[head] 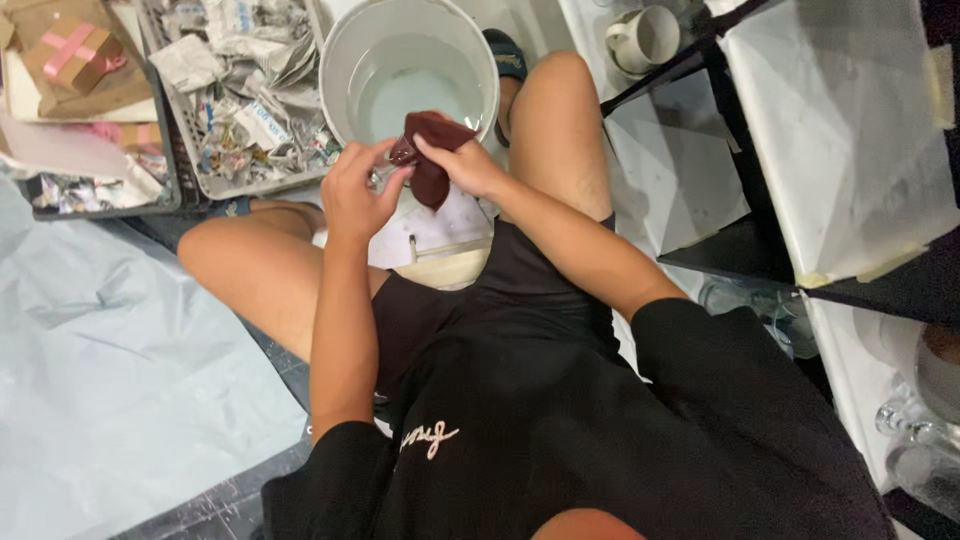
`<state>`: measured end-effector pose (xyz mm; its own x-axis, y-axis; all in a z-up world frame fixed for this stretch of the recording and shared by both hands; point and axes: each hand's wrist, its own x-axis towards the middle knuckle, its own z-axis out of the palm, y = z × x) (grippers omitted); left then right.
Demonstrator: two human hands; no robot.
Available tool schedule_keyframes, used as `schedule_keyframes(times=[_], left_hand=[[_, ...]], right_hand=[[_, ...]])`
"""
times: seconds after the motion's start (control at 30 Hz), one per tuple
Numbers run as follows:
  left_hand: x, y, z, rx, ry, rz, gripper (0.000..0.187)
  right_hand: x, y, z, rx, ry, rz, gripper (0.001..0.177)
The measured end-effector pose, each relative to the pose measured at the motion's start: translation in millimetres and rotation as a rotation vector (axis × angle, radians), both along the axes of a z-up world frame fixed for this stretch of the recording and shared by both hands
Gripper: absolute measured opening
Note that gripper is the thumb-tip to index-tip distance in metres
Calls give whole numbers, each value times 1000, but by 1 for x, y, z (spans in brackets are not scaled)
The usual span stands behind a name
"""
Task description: The person sits on the floor and wipes various dishes, including a glass, a white mug, and a white bowl, using a maroon cloth. They repeatedly dip the cloth into a bucket of water, wipe the items, and place them on a nearby shelf.
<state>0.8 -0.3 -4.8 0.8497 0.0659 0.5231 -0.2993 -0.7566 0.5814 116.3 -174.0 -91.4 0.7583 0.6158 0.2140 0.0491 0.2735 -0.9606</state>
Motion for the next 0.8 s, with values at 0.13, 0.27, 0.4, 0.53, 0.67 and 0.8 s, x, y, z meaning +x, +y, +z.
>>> schedule_keyframes(times=[0.13, 0.27, 0.4, 0.53, 0.67, 0.8], left_hand=[[3, 4, -28, -424, 119, -7, 27], [-6, 15, -49, -940, 266, -69, 28], [-11, 17, -54, -938, 286, -212, 30], [-5, 11, -57, -842, 326, -290, 27], [-4, 5, -55, -883, 267, -422, 26], [3, -1, -46, -77, 43, -321, 13]], right_hand=[[9, -1, 10, -126, 220, -307, 45], [28, -10, 20, 241, 387, -392, 53], [17, -22, 38, 509, 330, -256, 55], [-10, -27, 73, 444, 132, 149, 59], [-9, -27, 87, 67, -648, 488, 76], [-17, -18, 81, 217, -119, 283, 65]])
